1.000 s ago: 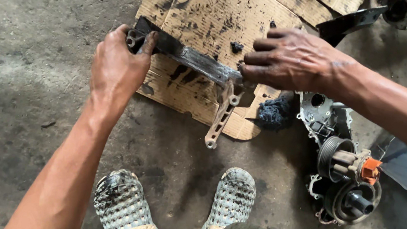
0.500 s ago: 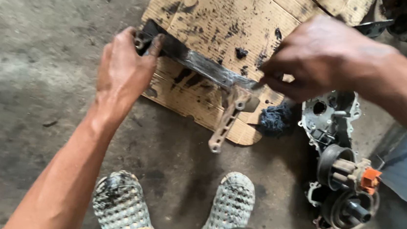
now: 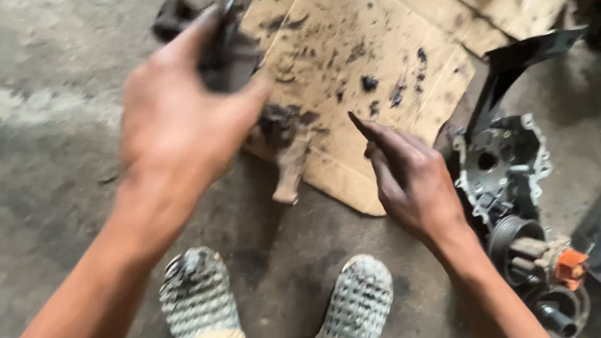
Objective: The person cleans various metal engine parts and assembles components by hand on a piece of cardboard on the floor.
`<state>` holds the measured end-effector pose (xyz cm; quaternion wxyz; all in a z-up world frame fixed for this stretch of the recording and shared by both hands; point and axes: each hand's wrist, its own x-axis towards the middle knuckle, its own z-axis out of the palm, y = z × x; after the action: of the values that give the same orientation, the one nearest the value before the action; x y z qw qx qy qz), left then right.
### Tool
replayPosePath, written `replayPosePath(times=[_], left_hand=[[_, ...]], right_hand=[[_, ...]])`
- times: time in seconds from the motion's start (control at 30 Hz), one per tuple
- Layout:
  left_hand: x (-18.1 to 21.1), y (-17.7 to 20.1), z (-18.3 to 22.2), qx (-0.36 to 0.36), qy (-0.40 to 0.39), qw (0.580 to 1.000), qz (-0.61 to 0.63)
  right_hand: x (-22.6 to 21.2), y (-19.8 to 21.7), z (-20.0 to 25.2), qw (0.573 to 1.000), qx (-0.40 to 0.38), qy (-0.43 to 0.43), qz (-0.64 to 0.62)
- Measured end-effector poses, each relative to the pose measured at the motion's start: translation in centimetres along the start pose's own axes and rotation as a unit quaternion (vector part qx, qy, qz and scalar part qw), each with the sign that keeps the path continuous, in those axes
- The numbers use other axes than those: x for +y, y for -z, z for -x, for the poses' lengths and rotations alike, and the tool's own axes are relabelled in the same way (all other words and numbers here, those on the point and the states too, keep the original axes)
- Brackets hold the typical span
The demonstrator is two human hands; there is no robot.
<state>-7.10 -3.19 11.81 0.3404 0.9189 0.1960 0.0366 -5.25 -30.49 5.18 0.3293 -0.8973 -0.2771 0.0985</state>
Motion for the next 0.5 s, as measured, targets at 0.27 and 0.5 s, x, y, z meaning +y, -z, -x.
replayPosePath(times=[0.27, 0.5], left_hand=[[0.4, 0.0, -4.3, -0.126, 0.07, 0.986, -0.082], [-0.7, -2.4, -7.1, -0.22, -0.029, 0.971, -0.091]], right_hand=[[1.1, -3.4, -0.8, 0.983, -0.104, 0.015, 0.152], [2.7, -5.6, -6.0, 0.954, -0.146, 0.091, 0.245]])
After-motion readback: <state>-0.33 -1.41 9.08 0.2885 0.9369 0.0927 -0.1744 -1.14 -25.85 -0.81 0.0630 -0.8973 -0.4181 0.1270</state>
